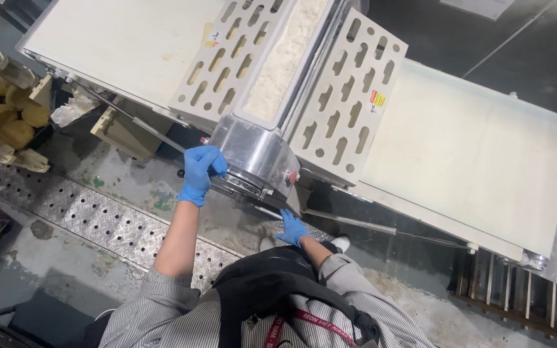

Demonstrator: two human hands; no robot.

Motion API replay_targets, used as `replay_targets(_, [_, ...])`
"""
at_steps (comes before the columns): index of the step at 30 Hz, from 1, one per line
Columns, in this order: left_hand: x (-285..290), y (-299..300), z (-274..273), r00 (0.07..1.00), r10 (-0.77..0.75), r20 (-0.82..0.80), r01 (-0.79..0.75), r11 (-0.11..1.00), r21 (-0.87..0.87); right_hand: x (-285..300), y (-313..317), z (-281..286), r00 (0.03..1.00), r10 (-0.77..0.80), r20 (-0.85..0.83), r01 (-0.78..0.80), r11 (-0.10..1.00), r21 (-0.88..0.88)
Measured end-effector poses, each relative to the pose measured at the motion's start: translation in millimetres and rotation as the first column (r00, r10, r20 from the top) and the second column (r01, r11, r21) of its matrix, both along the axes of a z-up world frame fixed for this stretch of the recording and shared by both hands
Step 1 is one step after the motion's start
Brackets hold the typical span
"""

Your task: Use an industrial dough sheeter machine to flatten and fold a large batch of dough in a professional bakery kitchen.

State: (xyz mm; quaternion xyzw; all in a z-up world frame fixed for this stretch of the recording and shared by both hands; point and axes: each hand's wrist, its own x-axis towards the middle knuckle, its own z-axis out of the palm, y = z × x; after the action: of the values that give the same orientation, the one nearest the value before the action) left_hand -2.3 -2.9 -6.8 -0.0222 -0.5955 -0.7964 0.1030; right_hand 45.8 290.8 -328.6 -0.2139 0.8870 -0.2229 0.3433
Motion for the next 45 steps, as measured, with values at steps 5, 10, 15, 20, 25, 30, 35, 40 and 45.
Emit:
replay_targets(5, [0,1,-2,0.998,0.008,-0.062,-0.009,1.0,-0.017,-2,1,-21,1.0,-0.02,0.017,0.021,0.998,-0.066])
replay_targets(10, [2,4,2,0.997,0.024,-0.068,-0.025,1.0,-0.004,-2,1,-26,0.999,-0.021,0.034,0.023,0.998,-0.062])
replay_targets(15, [2,7,2,0.995,0.062,-0.074,-0.061,0.998,0.012,-2,1,-26,1.0,-0.021,0.021,0.022,0.998,-0.052])
replay_targets(20, [4,9,4,0.995,0.076,-0.067,-0.074,0.997,0.033,-2,5,-36,1.0,-0.006,-0.008,0.005,0.995,-0.104])
replay_targets(25, [3,7,3,0.994,0.075,-0.08,-0.073,0.997,0.029,-1,2,-11,0.997,-0.038,0.071,0.043,0.997,-0.07])
replay_targets(30, [3,13,1,0.996,0.078,-0.052,-0.077,0.997,0.03,-2,5,-51,0.997,0.004,-0.071,-0.015,0.987,-0.16])
replay_targets(35, [14,64,2,0.99,-0.063,-0.124,0.021,0.951,-0.31,-14,9,8,0.996,-0.042,0.074,0.041,0.999,0.02])
replay_targets(40, [13,75,5,0.989,-0.139,-0.045,0.104,0.887,-0.451,-21,12,51,0.997,0.065,-0.031,-0.062,0.996,0.066])
replay_targets(45, [-1,57,43,0.909,-0.384,-0.164,0.119,0.616,-0.779,-17,16,90,0.995,-0.091,0.036,0.092,0.995,-0.03])
